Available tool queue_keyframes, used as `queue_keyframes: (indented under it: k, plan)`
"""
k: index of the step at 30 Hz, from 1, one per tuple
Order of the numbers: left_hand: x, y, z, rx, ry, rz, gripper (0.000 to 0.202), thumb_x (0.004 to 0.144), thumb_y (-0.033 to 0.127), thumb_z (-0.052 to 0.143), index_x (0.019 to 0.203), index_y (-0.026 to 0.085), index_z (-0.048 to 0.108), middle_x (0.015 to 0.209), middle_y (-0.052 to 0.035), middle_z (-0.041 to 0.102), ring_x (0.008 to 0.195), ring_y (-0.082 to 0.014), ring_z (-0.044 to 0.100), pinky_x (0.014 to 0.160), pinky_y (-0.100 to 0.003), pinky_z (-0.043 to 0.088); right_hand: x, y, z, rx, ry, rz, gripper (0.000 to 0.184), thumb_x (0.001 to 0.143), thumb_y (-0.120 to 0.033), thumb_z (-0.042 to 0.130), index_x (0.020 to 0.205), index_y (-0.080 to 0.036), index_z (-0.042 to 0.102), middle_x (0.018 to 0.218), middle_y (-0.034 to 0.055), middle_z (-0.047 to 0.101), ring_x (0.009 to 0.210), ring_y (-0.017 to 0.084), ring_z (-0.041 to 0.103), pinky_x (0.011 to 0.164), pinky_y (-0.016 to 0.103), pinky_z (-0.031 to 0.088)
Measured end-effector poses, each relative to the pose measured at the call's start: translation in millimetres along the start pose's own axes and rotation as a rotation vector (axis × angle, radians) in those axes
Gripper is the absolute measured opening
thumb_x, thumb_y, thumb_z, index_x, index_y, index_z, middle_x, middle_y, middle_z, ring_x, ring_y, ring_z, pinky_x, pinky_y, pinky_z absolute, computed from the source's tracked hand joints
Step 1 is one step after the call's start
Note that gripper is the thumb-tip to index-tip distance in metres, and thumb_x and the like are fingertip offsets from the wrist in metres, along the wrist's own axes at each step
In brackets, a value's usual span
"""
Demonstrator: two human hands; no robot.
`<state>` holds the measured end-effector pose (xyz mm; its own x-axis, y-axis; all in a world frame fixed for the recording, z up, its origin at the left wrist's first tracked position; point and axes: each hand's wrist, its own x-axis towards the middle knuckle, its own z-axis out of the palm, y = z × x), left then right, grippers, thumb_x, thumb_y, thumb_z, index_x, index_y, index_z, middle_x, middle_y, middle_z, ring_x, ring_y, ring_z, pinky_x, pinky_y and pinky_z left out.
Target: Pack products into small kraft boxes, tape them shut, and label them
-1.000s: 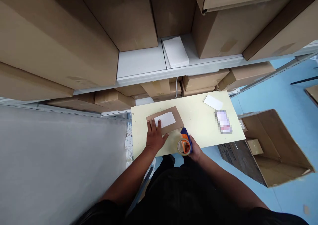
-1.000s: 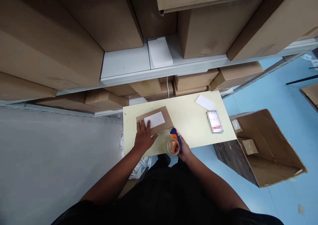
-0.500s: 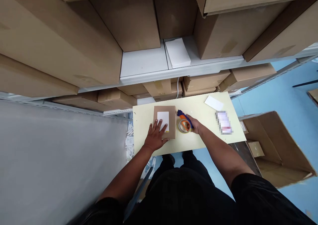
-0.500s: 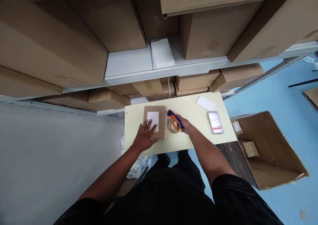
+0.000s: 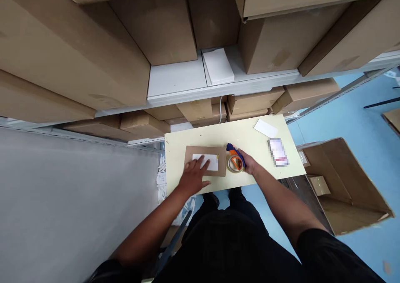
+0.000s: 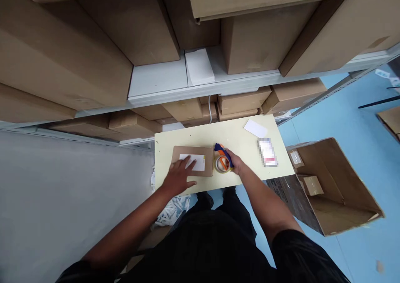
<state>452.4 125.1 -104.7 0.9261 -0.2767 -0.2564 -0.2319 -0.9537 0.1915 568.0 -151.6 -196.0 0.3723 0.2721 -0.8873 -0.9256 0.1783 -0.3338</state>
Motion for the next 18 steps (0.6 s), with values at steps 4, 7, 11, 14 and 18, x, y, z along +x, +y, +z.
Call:
queue_keyframes:
  k: [4, 7, 11, 14, 18]
  plan:
    - [17, -28, -0.4, 0.065, 0.029, -0.034, 0.109, 0.072, 0.071, 0.076, 0.162, 0.026, 0.033, 0.172, -0.0146, 0.017, 0.158, -0.0423, 0.011, 0.124, -0.065, 0.001, 15, -58, 2, -0.166, -0.008, 0.006, 0.042, 0.094, -0.056, 0.065, 0.101, -0.015, 0.068, 0.082, 0.0095, 0.077, 0.073, 0.021, 0.072, 0.071, 0.033, 0.062]
    - [25, -25, 8.0, 0.06, 0.036, -0.126, 0.111, 0.073, 0.076, 0.072, 0.163, 0.025, 0.03, 0.173, -0.015, 0.013, 0.158, -0.0431, 0.007, 0.122, -0.069, -0.001, 12, -47, -4, -0.211, 0.011, 0.018, 0.047, 0.093, -0.061, 0.064, 0.104, -0.015, 0.068, 0.082, 0.0084, 0.077, 0.071, 0.021, 0.072, 0.069, 0.034, 0.063]
    - [29, -5, 13.2, 0.029, 0.031, -0.229, 0.11, 0.076, 0.078, 0.065, 0.164, 0.026, 0.026, 0.174, -0.0124, 0.009, 0.158, -0.0436, 0.002, 0.12, -0.071, 0.01, -15, 34, -27, -0.08, 0.042, -0.011, 0.051, 0.095, -0.063, 0.059, 0.112, -0.015, 0.068, 0.099, 0.0107, 0.079, 0.083, 0.022, 0.075, 0.079, 0.037, 0.063]
    - [28, 17, 13.6, -0.012, 0.029, -0.345, 0.108, 0.08, 0.081, 0.057, 0.165, 0.023, 0.023, 0.174, -0.0131, 0.003, 0.158, -0.0429, 0.001, 0.117, -0.067, 0.024, -37, 95, -31, 0.054, 0.057, -0.008, 0.056, 0.096, -0.068, 0.05, 0.116, -0.018, 0.068, 0.109, 0.0118, 0.078, 0.096, 0.026, 0.075, 0.086, 0.043, 0.062]
    - [9, 34, 13.9, -0.059, -0.024, -0.308, 0.113, 0.077, 0.08, 0.064, 0.164, 0.019, 0.025, 0.172, -0.0186, 0.01, 0.156, -0.0451, 0.014, 0.114, -0.057, 0.035, -36, 85, -8, 0.161, 0.032, -0.064, 0.065, 0.099, -0.07, 0.033, 0.119, -0.019, 0.067, 0.109, 0.013, 0.077, 0.102, 0.026, 0.074, 0.088, 0.042, 0.061]
